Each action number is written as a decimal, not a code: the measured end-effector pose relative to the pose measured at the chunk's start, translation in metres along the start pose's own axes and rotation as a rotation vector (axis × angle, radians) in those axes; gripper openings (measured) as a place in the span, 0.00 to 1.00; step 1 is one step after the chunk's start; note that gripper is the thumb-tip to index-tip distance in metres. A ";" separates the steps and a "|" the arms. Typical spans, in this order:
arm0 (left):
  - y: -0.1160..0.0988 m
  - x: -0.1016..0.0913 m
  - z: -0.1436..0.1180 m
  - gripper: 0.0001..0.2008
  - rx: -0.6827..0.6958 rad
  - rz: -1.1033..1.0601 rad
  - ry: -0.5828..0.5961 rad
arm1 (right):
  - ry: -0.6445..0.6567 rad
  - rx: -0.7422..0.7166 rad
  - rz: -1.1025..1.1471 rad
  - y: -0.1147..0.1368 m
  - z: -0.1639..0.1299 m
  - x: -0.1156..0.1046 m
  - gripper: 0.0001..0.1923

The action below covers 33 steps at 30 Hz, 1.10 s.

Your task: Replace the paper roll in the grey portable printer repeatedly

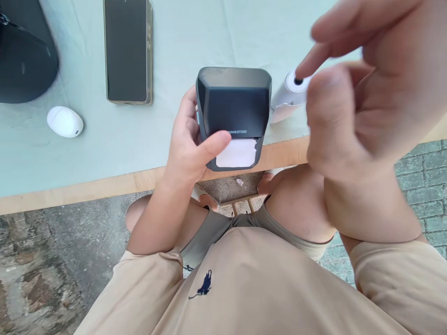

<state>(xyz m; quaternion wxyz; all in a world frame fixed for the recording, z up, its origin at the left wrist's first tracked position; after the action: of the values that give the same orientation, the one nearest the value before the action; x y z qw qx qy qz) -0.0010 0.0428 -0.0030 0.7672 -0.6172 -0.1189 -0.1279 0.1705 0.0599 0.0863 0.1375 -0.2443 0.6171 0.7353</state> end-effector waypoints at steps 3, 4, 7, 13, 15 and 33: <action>0.002 0.001 0.000 0.23 0.019 -0.017 -0.007 | -0.029 -0.044 -0.260 0.006 -0.013 0.003 0.15; 0.002 0.001 0.000 0.22 0.027 -0.020 0.001 | 0.004 -0.022 -0.313 0.005 -0.017 0.006 0.19; 0.001 0.003 0.002 0.21 0.087 -0.075 0.056 | 0.159 0.080 -0.268 -0.002 -0.022 0.014 0.32; -0.005 0.009 0.000 0.19 0.086 -0.149 0.058 | 0.343 0.067 0.080 -0.014 -0.021 0.035 0.37; -0.004 0.008 -0.001 0.20 0.111 -0.166 0.060 | 0.347 0.060 0.164 -0.020 -0.018 0.043 0.39; -0.010 0.014 0.002 0.23 -0.104 -0.223 -0.004 | 0.320 0.018 0.428 -0.031 -0.013 0.052 0.38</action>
<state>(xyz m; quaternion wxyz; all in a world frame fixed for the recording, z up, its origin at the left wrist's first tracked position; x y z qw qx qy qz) 0.0084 0.0416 0.0109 0.7148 -0.6396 -0.1814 -0.2171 0.1446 0.0479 0.0309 -0.1180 -0.2201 0.6751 0.6941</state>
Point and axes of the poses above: each hand's wrist, its own z-axis towards the middle knuckle, its own x-axis out of the palm, y = z × x, the point moved 5 cm from there along z, towards the middle knuckle, and after that the axes turned 14 degrees about x, right-handed, at the moved point
